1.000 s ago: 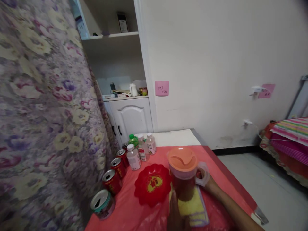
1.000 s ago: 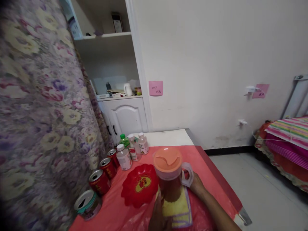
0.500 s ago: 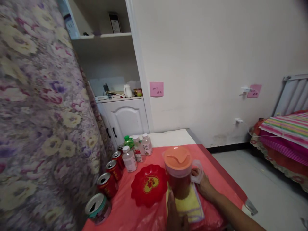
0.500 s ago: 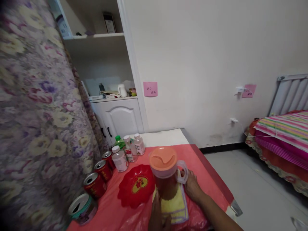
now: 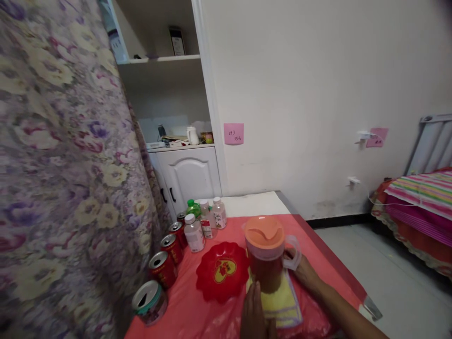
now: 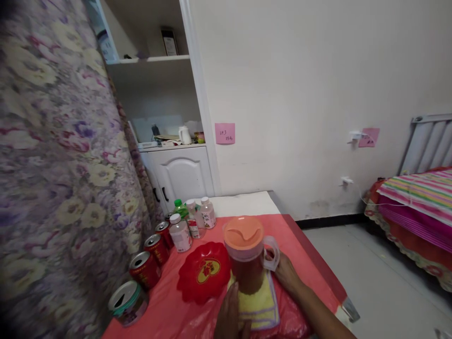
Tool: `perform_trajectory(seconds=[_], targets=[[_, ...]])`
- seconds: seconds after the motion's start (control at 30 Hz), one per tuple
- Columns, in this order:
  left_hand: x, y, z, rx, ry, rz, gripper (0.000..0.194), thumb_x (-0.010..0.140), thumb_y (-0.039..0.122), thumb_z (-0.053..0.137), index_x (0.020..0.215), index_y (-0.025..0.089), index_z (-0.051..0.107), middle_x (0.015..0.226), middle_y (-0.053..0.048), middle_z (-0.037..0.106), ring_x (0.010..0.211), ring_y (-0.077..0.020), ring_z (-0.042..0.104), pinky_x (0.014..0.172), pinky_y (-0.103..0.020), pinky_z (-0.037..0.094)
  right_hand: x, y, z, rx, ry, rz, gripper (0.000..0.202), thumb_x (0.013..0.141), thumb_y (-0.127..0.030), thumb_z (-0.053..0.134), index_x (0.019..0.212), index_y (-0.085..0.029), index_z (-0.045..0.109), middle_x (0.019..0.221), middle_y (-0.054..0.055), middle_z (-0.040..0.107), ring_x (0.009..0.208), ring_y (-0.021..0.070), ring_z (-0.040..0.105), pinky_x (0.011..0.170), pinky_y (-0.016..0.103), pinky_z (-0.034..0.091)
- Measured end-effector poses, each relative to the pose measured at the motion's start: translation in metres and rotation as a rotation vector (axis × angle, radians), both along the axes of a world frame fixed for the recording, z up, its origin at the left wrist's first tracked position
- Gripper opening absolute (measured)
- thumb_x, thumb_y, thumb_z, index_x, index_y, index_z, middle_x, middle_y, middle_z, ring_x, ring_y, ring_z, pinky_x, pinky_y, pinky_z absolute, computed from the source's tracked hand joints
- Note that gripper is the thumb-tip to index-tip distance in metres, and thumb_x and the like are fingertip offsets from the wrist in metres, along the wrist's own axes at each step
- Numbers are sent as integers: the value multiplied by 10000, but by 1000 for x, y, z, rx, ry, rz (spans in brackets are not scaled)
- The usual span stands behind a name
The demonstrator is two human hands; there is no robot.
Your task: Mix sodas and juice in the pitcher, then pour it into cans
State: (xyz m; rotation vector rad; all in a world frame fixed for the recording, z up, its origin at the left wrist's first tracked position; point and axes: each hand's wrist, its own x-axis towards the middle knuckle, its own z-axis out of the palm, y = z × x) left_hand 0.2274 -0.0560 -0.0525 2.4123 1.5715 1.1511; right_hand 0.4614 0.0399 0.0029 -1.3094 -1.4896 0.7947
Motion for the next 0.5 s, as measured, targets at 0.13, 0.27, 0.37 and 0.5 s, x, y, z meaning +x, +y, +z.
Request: perform_trajectory(seconds=[0.13,0.27,0.37,0.5], targets=[[-1,5,-16,-5,57,0,586,827,297,587,1356,45,566,1401,-239,601,1356,-332,514,1133,-443,446,-4,9,-4,34,6,19,445,743,-445,607,1084,-175,699,1104,119,762,1059,339,669,952,461,516],[-1,4,-20,-58,121,14,593,815,348,642,1320,41,604,1388,-276,594,1318,-361,548,1089,-437,486,-14,11,-3,69,23,65,383,713,-367,613,1024,-172,723,1130,128,755,1105,351,643,935,463,530],[2,-1,-15,-91,184,36,565,787,325,672,1298,88,632,1402,-263,587,1288,-368,577,1043,-447,522,-21,9,0,78,37,85,298,733,-367,592,907,-178,742,992,122,780,1013,350,665,873,475,552],[3,-5,-10,-47,284,42,478,747,236,679,1213,127,684,1390,-234,612,1276,-362,590,1017,-450,537,-26,10,2,108,44,90,279,740,-398,607,861,-184,739,895,111,777,956,343,665,848,496,557]])
